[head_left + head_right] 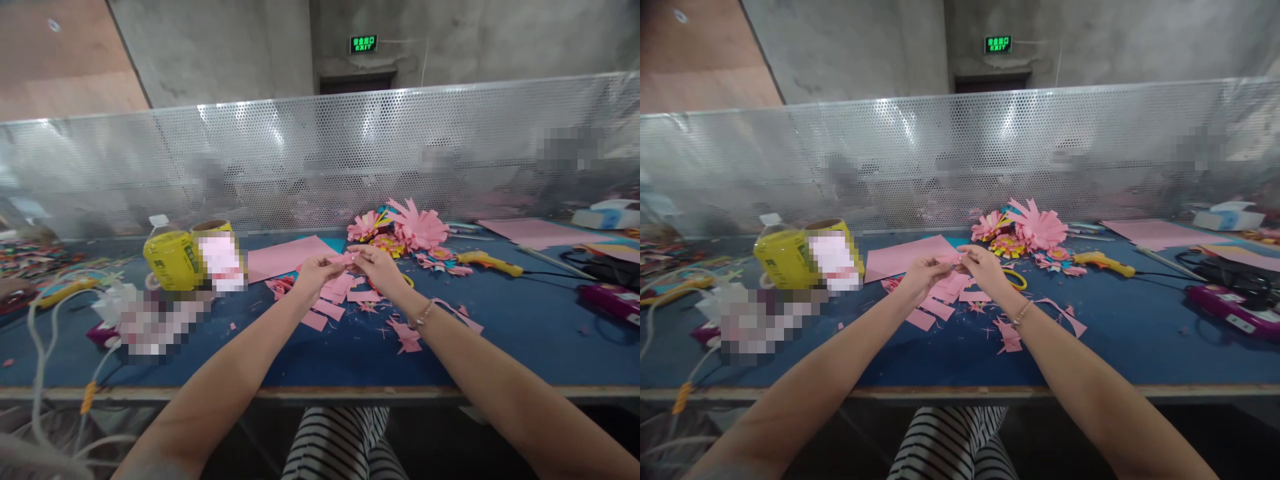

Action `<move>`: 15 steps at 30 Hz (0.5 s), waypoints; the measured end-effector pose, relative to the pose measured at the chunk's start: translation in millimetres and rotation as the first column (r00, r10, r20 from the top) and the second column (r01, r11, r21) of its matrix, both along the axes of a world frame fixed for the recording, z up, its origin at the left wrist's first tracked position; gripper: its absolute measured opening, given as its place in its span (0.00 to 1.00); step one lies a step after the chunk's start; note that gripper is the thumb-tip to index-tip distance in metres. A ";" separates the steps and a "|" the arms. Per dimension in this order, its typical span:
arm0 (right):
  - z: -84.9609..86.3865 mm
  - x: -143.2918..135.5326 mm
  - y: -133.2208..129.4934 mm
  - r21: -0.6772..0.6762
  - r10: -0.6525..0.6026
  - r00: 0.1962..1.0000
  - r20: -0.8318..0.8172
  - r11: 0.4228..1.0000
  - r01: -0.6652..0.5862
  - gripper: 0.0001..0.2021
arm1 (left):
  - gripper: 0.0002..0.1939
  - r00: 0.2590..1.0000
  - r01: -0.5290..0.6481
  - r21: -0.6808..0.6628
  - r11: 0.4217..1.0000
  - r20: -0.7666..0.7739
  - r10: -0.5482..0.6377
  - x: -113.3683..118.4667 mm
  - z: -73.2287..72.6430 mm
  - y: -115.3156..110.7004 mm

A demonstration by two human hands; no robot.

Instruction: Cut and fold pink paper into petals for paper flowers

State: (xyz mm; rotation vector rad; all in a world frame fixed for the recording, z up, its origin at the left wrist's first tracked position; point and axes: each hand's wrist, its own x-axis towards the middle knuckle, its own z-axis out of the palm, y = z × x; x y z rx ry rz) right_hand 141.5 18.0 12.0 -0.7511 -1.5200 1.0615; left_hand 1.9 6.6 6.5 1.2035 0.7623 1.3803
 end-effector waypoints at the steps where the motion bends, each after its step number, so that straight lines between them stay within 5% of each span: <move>1: -1.1 0.4 0.7 0.007 0.003 1.000 -0.002 1.000 -0.003 0.12 | 0.09 1.000 0.002 0.002 1.000 0.000 -0.002 -0.5 -0.5 0.9; 7: -6.6 3.3 3.3 0.159 -0.131 0.982 0.136 0.981 0.109 0.13 | 0.12 0.994 -0.042 0.082 0.996 -0.100 0.050 -1.0 -2.1 2.3; 15: -3.7 5.8 1.7 0.135 -0.064 0.990 0.124 0.990 0.047 0.09 | 0.12 0.969 -0.043 0.189 0.981 -0.230 0.087 0.0 -0.5 0.9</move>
